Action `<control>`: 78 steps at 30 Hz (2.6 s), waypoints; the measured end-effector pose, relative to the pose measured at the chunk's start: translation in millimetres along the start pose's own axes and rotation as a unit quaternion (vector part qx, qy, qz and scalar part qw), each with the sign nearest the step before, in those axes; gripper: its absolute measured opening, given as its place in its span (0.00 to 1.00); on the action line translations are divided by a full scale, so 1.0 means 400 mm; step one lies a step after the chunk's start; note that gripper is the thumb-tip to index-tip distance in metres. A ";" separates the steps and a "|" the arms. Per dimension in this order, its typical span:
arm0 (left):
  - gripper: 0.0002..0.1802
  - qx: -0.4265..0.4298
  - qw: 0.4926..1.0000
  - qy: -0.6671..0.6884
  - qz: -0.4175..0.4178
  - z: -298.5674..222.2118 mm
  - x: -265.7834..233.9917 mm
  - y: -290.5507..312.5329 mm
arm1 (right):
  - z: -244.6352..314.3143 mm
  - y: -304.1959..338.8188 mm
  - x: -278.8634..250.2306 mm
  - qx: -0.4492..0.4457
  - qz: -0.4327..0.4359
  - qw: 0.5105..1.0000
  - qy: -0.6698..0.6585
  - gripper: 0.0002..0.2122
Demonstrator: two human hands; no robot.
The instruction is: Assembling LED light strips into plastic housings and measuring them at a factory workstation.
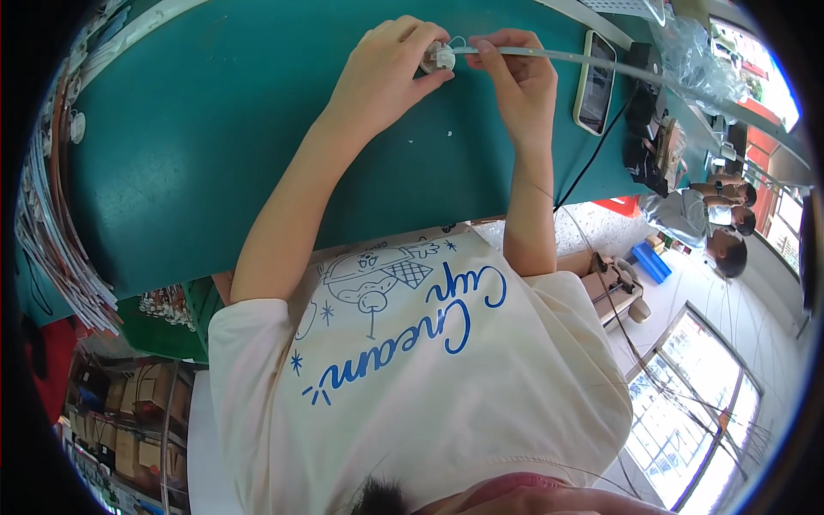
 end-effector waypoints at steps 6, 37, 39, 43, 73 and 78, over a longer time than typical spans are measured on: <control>0.18 -0.012 1.000 -0.009 0.018 -0.003 -0.002 -0.006 | 0.002 0.005 0.009 0.009 0.056 0.997 0.047 0.07; 0.17 0.001 0.999 0.001 0.044 -0.001 0.007 -0.016 | 0.114 0.026 0.084 -0.111 0.006 0.915 0.388 0.04; 0.19 -0.009 1.000 -0.023 0.010 0.016 0.019 0.003 | 0.117 0.039 0.089 -0.142 0.003 0.912 0.384 0.04; 0.20 0.044 0.998 -0.021 -0.044 -0.009 0.013 0.006 | 0.088 0.019 0.068 -0.094 0.001 0.916 0.390 0.08; 0.31 -0.064 0.944 -0.209 -0.247 0.178 -0.582 -0.414 | -0.039 0.020 0.109 -0.012 0.067 0.998 -0.001 0.10; 0.28 -0.080 0.961 -0.236 -0.117 0.281 -0.512 -0.593 | -0.024 0.020 0.133 -0.034 0.080 0.996 -0.020 0.10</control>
Point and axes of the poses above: each hand's wrist, its own y-axis away from the middle knuckle, its own x-axis out of the palm, z = x × y, the point moved 8 cm from there along -y, towards the middle knuckle
